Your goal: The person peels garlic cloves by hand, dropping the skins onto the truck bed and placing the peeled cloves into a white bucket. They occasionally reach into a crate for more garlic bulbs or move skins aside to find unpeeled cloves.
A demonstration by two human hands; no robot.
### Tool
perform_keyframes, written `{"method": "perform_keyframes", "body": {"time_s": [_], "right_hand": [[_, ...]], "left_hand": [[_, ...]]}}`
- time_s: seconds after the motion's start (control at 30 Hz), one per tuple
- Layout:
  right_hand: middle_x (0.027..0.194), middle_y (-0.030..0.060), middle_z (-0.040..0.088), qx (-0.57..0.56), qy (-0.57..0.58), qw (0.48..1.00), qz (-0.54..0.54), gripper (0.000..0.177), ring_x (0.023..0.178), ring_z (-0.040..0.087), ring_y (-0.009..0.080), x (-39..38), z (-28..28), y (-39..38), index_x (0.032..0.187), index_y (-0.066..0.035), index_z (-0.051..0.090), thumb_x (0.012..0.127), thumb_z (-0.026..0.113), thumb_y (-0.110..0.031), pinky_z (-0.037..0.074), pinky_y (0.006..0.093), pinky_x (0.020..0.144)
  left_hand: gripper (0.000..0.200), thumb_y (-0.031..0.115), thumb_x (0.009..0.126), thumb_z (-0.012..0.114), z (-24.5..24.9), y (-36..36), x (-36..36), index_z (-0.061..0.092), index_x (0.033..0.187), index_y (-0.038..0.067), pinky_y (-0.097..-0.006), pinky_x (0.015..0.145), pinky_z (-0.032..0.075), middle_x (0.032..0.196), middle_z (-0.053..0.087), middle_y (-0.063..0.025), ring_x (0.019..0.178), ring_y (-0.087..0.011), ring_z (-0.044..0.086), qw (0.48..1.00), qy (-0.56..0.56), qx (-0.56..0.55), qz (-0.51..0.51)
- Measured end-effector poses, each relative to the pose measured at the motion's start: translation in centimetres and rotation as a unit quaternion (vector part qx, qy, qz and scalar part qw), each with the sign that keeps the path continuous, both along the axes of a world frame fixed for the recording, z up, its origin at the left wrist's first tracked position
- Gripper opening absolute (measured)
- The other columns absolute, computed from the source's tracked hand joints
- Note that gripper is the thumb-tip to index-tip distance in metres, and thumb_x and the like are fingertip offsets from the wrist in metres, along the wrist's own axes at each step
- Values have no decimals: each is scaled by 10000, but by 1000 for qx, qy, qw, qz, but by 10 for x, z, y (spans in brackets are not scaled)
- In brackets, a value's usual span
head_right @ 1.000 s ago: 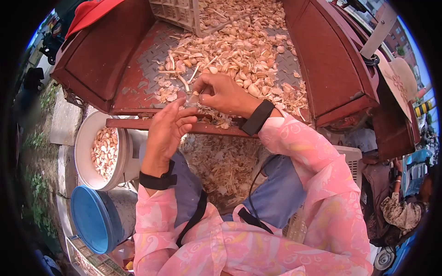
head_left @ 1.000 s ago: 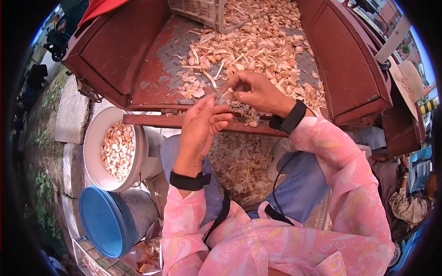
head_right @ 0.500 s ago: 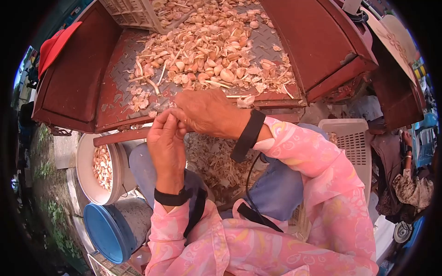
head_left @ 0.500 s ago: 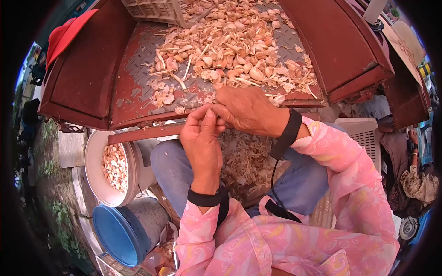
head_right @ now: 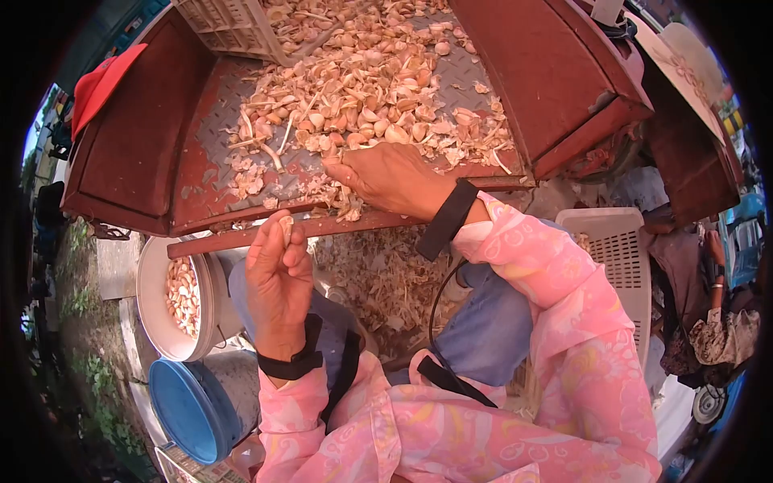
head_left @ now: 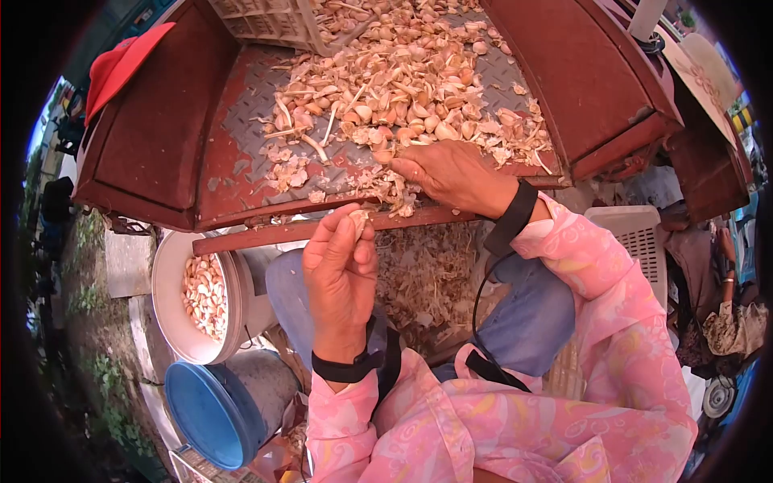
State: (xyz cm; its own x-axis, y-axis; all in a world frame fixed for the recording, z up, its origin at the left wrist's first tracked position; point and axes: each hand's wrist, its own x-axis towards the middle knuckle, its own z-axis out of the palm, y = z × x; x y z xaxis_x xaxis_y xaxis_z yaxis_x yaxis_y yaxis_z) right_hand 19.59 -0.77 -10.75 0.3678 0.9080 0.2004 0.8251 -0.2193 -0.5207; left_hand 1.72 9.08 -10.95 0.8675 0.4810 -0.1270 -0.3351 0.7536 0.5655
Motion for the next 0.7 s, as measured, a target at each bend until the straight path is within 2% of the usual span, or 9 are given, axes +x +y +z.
{"method": "perform_keyframes", "body": {"time_s": [0.03, 0.1, 0.17, 0.23, 0.3, 0.37, 0.5, 0.57, 0.7], "right_hand": [[654, 157, 506, -121, -20, 990, -65, 304, 631, 517, 362, 3, 8, -1, 845, -5, 499, 866, 516, -308, 400, 414, 548], [740, 157, 519, -147, -40, 983, -102, 243, 730, 545, 345, 9, 9, -3, 905, -19, 495, 820, 570, -234, 409, 428, 576], [832, 155, 515, 16, -96, 993, -63, 239, 790, 551, 334, 18, -1, -4, 929, -36, 493, 788, 591, -203, 425, 422, 596], [844, 149, 516, 43, -100, 993, -53, 217, 779, 547, 338, 13, -4, 3, 919, -40, 494, 795, 580, -196, 430, 423, 607], [857, 142, 517, 69, -109, 991, -45, 195, 768, 543, 341, 10, -9, 15, 908, -44, 494, 802, 570, -189, 434, 424, 619], [892, 137, 517, 29, -176, 984, -30, 179, 759, 541, 348, 15, -23, 27, 908, -48, 500, 811, 558, -187, 438, 429, 633], [888, 148, 537, -49, -97, 994, -23, 116, 829, 560, 357, 11, -6, 34, 866, -61, 568, 763, 516, -72, 427, 471, 690], [882, 141, 542, -10, -95, 995, -4, 122, 826, 566, 342, 8, -8, 31, 875, -74, 569, 759, 531, -75, 437, 457, 685], [858, 133, 534, 55, -119, 989, 73, 133, 813, 572, 316, 2, -9, 26, 871, -64, 553, 747, 570, -107, 458, 404, 644]], "left_hand": [[201, 81, 863, 547, 5, 20, -12, 548, 1034, -24, -141, 488, 366, 825, 604, -76, 591, -53, 485, 993, 13, 80, 81], [194, 84, 867, 540, 10, 78, -49, 553, 1030, -21, -138, 494, 362, 834, 611, -71, 599, -43, 486, 930, 84, 243, 264], [219, 76, 865, 520, 1, 139, -97, 553, 1057, -24, -180, 641, 439, 872, 602, -62, 735, -79, 550, 784, 281, 400, 384], [290, 61, 845, 513, -7, 181, -132, 529, 1111, -52, -259, 808, 424, 1040, 563, -122, 895, -145, 547, 675, 443, 497, 317], [277, 66, 849, 505, -19, 187, -138, 536, 1099, -49, -256, 797, 426, 1025, 574, -112, 882, -132, 548, 679, 392, 514, 349], [278, 91, 856, 510, -5, 151, -104, 538, 1098, -42, -243, 769, 424, 995, 586, -100, 889, -113, 542, 758, 324, 493, 279], [307, 206, 883, 526, 11, 74, -16, 542, 1091, -19, -194, 605, 425, 922, 588, -70, 730, -85, 558, 817, 268, 502, 90], [332, 236, 891, 517, 1, 52, 19, 535, 1103, -19, -194, 557, 423, 841, 580, -63, 653, -87, 552, 851, 230, 469, 51], [299, 245, 909, 466, -7, 34, 57, 544, 965, -39, -233, 525, 421, 709, 552, -88, 589, -117, 542, 822, 247, 513, -3]]}}
